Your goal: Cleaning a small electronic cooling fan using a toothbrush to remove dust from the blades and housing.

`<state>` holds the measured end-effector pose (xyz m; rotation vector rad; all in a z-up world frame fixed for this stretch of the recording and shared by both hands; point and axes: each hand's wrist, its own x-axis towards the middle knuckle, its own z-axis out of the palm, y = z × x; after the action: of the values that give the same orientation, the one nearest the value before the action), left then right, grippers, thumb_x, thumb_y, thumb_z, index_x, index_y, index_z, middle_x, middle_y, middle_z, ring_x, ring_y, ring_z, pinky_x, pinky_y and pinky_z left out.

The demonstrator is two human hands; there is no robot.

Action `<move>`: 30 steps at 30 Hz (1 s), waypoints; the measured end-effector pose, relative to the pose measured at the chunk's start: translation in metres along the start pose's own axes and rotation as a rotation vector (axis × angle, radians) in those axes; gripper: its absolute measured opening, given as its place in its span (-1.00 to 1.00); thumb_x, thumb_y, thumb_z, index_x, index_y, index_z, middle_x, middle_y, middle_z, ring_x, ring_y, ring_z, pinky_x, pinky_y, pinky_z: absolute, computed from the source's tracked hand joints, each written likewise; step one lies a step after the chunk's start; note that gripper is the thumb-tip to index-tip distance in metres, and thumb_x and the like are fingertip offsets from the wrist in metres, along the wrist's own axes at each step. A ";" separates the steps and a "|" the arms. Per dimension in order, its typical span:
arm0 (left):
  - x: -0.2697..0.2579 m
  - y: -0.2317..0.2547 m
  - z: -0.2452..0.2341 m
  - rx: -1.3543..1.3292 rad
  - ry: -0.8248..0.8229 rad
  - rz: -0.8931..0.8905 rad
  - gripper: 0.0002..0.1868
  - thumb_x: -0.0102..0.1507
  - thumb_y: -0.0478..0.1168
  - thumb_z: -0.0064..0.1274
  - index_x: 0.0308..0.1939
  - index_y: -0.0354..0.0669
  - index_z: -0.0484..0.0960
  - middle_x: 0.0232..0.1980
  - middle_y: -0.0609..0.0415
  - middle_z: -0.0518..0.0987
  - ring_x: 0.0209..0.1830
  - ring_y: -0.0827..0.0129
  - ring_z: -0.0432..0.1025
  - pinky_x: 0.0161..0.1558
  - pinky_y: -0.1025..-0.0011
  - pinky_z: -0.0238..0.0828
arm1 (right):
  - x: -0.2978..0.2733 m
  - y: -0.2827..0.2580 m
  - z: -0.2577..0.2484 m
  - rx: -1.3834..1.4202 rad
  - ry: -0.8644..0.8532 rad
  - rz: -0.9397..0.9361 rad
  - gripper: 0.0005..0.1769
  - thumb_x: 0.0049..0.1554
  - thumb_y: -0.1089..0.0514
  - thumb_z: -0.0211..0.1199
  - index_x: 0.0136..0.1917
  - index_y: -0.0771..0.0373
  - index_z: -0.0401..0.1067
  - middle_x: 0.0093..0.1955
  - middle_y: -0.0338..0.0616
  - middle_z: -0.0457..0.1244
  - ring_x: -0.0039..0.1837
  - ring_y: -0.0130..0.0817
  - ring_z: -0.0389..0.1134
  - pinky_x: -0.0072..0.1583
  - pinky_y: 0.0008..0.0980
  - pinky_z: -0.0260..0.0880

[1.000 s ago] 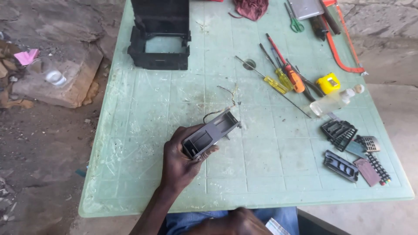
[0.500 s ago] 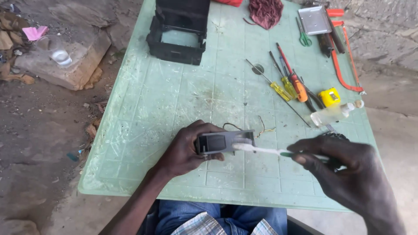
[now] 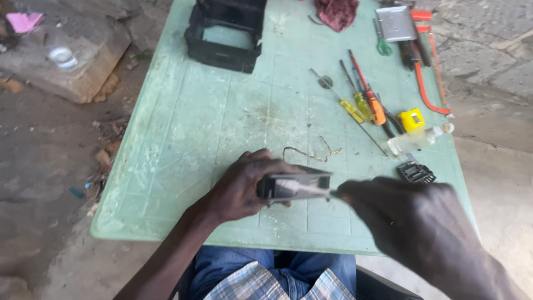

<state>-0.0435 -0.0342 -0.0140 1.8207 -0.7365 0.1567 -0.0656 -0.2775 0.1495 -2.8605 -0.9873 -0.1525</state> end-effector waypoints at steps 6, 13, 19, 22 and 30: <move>0.001 0.005 0.010 0.082 -0.056 0.056 -0.36 0.07 -0.27 0.46 0.19 0.23 0.58 0.10 0.34 0.69 -0.04 0.37 0.45 0.04 0.29 0.11 | 0.001 0.024 -0.016 -0.073 -0.235 0.061 -0.78 0.12 -0.17 0.25 -0.03 -0.32 0.68 -0.44 -0.31 0.47 -0.43 -0.21 0.47 -0.42 -0.07 0.39; -0.003 0.011 0.014 0.082 -0.065 0.043 -0.31 0.03 -0.23 0.52 0.20 0.26 0.58 0.17 0.35 0.69 0.01 0.33 0.46 0.13 0.24 0.14 | -0.032 0.052 -0.016 -0.093 -0.240 -0.136 -0.73 0.08 -0.08 0.26 0.07 -0.30 0.61 -0.27 -0.46 0.50 -0.40 -0.29 0.51 -0.39 -0.17 0.40; -0.002 0.010 0.010 -0.350 0.084 -0.224 -0.32 -0.06 -0.53 0.44 0.12 -0.02 0.71 -0.19 -0.04 0.56 -0.11 0.13 0.62 -0.03 0.16 0.67 | -0.049 0.041 -0.012 0.232 0.109 0.216 -0.64 0.12 0.18 0.27 0.20 0.05 0.56 -0.03 -0.31 0.46 -0.16 -0.47 0.41 -0.08 -0.46 0.32; -0.004 0.005 0.013 -0.261 0.096 -0.140 -0.38 0.04 -0.34 0.47 0.17 -0.06 0.63 0.00 0.03 0.61 -0.01 0.27 0.57 -0.12 0.44 0.51 | -0.068 0.036 0.027 0.431 0.305 0.469 -0.58 0.13 0.33 0.27 0.28 0.27 0.53 0.12 -0.22 0.43 -0.02 -0.58 0.35 0.10 -0.64 0.27; -0.008 0.006 0.028 -0.469 0.250 -0.269 -0.27 -0.08 -0.75 0.04 0.16 -0.22 0.61 -0.01 -0.06 0.55 -0.01 0.20 0.60 -0.02 0.29 0.82 | -0.049 -0.029 0.090 0.556 0.425 0.583 -0.72 0.12 0.21 0.29 0.11 0.21 0.62 0.14 -0.18 0.48 0.21 -0.50 0.48 0.28 -0.52 0.44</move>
<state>-0.0603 -0.0569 -0.0231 1.4006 -0.3117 0.0288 -0.1167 -0.2718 0.0562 -2.3263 -0.0733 -0.3447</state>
